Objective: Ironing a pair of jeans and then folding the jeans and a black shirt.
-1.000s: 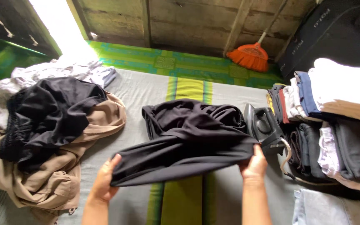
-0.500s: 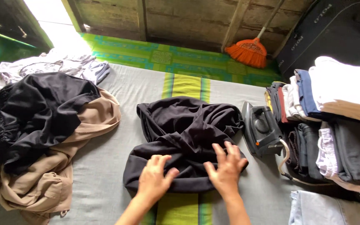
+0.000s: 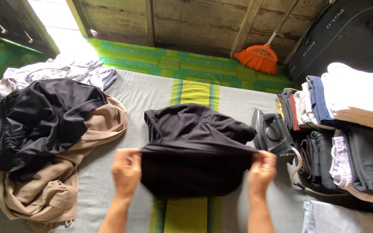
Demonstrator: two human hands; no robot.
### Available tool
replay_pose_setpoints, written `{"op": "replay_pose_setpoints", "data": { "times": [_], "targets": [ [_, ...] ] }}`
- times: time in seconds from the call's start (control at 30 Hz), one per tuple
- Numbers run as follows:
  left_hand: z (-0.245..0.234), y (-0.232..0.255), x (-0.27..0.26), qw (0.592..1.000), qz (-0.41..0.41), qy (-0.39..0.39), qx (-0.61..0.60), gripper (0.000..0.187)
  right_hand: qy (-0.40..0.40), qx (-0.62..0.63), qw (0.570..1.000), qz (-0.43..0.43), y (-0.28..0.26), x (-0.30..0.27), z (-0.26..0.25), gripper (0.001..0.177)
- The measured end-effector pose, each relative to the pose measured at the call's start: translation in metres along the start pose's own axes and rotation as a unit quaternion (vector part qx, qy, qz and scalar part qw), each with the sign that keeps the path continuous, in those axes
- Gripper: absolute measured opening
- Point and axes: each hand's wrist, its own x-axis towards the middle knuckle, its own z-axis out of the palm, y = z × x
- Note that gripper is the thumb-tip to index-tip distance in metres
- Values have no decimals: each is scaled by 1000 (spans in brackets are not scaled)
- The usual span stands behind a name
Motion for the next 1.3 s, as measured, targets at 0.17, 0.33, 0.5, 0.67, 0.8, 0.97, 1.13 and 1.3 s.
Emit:
{"op": "replay_pose_setpoints", "data": {
  "times": [0.17, 0.33, 0.5, 0.67, 0.8, 0.97, 1.13, 1.3],
  "targets": [
    [-32, 14, 10, 982, -67, 65, -165, 8, 54, 136, 988, 54, -58, 9, -48, 5],
    [-60, 66, 13, 959, 10, 106, -262, 14, 61, 275, 958, 53, -109, 10, -74, 8],
    [-46, 75, 17, 972, 57, 30, -227, 19, 20, 38, 999, 5, -40, 18, -63, 19],
    [-19, 63, -10, 988, 13, -112, -107, 15, -48, -216, 958, -180, -65, -25, -32, 38],
    [-12, 78, -26, 947, 8, -316, -54, 33, -213, -165, 963, -11, -65, -58, -25, 22],
    [7, 76, -43, 946, 162, -268, 84, 56, -357, -130, 925, 26, -88, -65, -16, 43],
    [20, 51, -50, 952, 11, -261, 161, 14, -348, -167, 917, -103, -80, -69, -4, 36],
    [15, 71, -32, 983, -69, -171, 7, 18, -284, -15, 959, -9, -82, -61, 9, 12]
  ]
}}
